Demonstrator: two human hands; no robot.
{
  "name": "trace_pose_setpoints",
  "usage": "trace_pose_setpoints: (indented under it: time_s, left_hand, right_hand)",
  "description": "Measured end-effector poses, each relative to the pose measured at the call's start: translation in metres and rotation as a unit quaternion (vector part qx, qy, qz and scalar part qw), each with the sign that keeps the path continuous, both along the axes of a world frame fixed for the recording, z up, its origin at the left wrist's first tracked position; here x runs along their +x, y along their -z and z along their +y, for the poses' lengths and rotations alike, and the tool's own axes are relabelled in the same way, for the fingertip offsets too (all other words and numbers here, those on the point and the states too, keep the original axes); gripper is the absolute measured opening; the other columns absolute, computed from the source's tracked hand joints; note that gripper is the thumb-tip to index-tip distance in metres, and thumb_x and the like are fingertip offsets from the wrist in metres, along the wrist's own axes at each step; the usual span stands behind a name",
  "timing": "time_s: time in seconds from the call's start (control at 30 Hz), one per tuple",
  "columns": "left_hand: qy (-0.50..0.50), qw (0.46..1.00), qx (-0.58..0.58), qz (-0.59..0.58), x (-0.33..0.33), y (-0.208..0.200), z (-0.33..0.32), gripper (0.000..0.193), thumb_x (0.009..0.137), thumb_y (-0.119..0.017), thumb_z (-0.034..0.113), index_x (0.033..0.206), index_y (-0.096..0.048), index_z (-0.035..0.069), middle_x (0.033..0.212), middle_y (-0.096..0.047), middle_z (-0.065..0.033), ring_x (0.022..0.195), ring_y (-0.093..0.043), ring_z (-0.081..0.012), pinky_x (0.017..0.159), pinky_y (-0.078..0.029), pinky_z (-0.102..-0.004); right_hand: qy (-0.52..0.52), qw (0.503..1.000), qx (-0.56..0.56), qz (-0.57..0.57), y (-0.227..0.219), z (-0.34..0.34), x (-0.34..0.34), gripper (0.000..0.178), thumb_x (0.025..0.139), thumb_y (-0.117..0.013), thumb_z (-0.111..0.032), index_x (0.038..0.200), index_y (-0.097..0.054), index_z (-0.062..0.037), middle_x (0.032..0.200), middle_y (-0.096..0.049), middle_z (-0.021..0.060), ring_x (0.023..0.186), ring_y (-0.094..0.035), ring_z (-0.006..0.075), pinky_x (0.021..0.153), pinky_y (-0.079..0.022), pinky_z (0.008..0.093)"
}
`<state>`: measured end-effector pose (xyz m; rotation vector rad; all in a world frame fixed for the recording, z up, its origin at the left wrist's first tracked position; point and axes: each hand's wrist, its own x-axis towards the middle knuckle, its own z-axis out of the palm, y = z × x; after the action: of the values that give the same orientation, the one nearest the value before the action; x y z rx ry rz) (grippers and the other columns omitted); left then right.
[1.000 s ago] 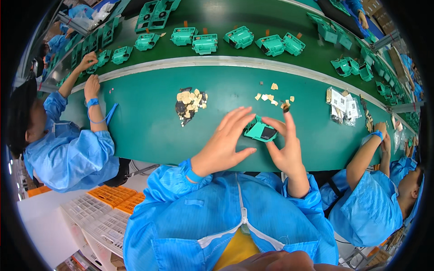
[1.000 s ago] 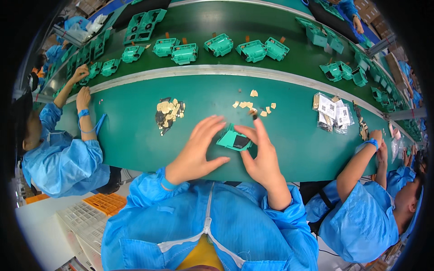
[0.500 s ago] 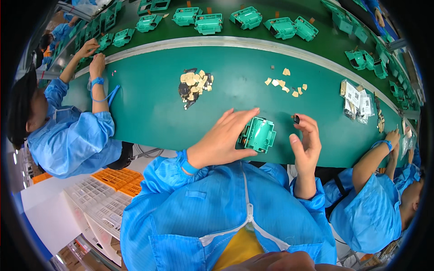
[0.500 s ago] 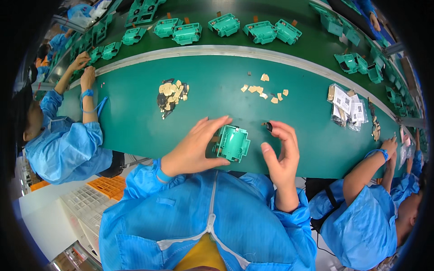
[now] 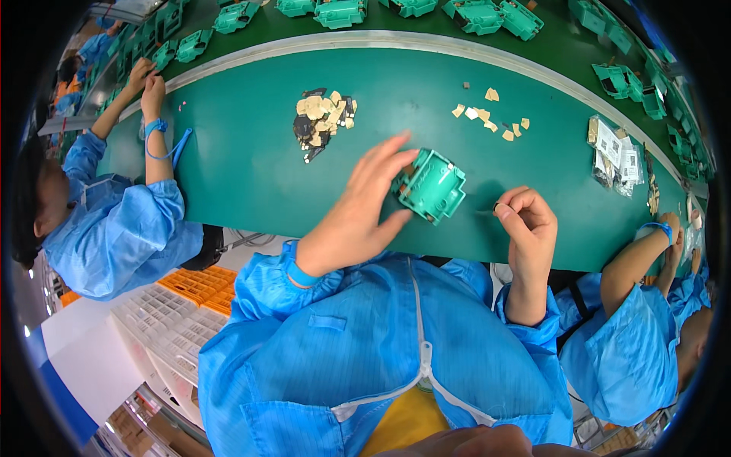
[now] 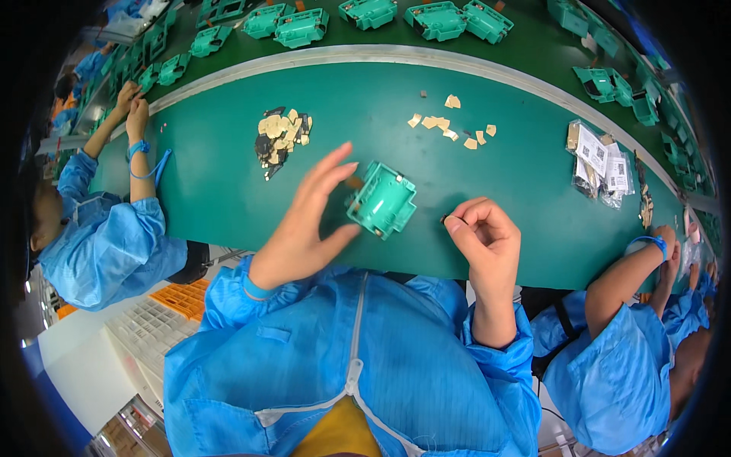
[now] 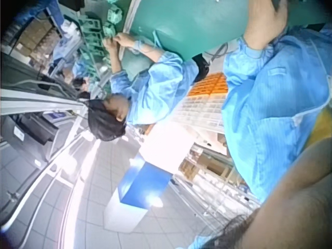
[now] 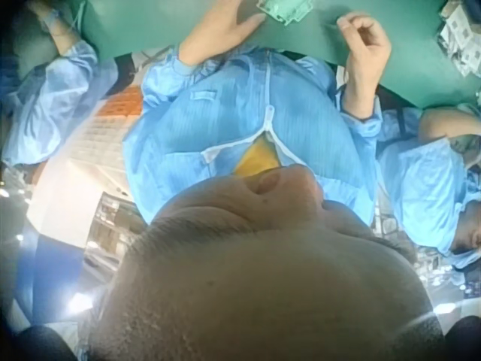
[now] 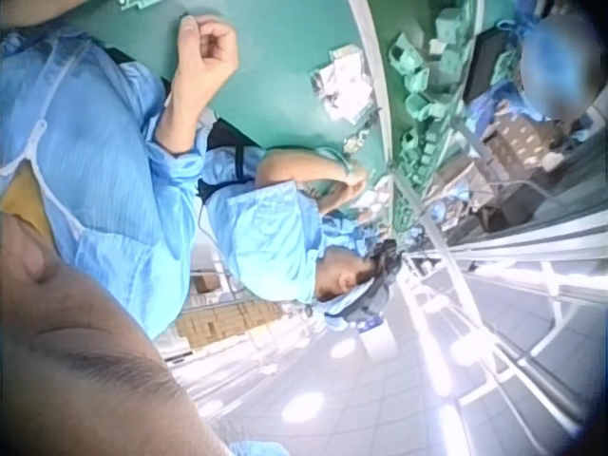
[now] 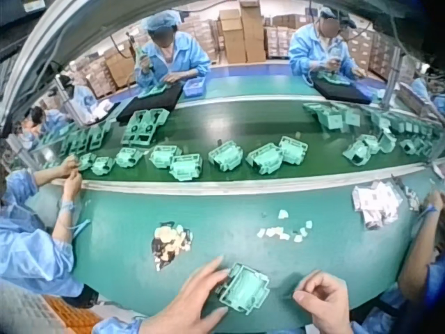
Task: The person assembles electronic components by attaching yellow and black pieces to a green plastic casing by hand.
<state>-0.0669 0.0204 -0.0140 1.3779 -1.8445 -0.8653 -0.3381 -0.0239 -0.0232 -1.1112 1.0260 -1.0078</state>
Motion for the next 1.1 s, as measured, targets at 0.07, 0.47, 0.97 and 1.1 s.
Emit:
trace_pose_setpoints:
  time_s: [0.07, 0.47, 0.97, 1.1]
  left_hand:
    - [0.001, 1.000, 0.004, -0.001, 0.002, -0.006, 0.001, 0.075, 0.079, -0.075, -0.002, 0.147, -0.043, 0.009, 0.160, -0.035, -0.0182, 0.145, -0.037, -0.0401, 0.117, -0.035, -0.0492]
    - [0.071, 0.997, 0.001, 0.034, -0.014, 0.011, -0.010, 0.086, 0.075, -0.085, 0.006, 0.148, -0.040, 0.008, 0.158, -0.035, -0.0195, 0.137, -0.047, -0.0393, 0.111, -0.044, -0.0466]
    - [-0.045, 0.992, 0.058, 0.108, -0.032, 0.022, -0.009, 0.078, 0.077, -0.078, 0.001, 0.146, -0.041, 0.006, 0.135, -0.057, -0.0129, 0.128, -0.052, -0.0321, 0.112, -0.040, -0.0429]
    - [-0.055, 0.994, 0.024, 0.096, -0.037, 0.026, -0.011, 0.072, 0.077, -0.079, 0.005, 0.141, -0.047, 0.007, 0.133, -0.058, -0.0119, 0.124, -0.054, -0.0308, 0.116, -0.033, -0.0475]
  right_hand:
    - [-0.013, 1.000, 0.017, -0.003, 0.000, 0.000, 0.001, 0.016, 0.088, -0.066, 0.009, 0.084, -0.057, -0.0023, 0.093, -0.063, 0.0056, 0.083, -0.058, 0.0096, 0.073, -0.046, 0.0242]
    - [-0.074, 0.993, 0.088, 0.012, -0.004, -0.011, 0.013, 0.020, 0.086, -0.067, 0.010, 0.082, -0.053, -0.0044, 0.092, -0.062, 0.0030, 0.076, -0.058, 0.0055, 0.066, -0.046, 0.0208]
    - [-0.113, 0.983, 0.131, 0.068, -0.006, -0.013, 0.025, 0.024, 0.083, -0.069, 0.008, 0.082, -0.050, -0.0067, 0.088, -0.058, 0.0000, 0.080, -0.053, 0.0054, 0.070, -0.044, 0.0227]
    - [-0.103, 0.980, 0.155, 0.065, -0.007, -0.007, 0.025, 0.024, 0.082, -0.069, 0.009, 0.082, -0.050, -0.0069, 0.088, -0.058, 0.0003, 0.080, -0.054, 0.0067, 0.071, -0.045, 0.0238]
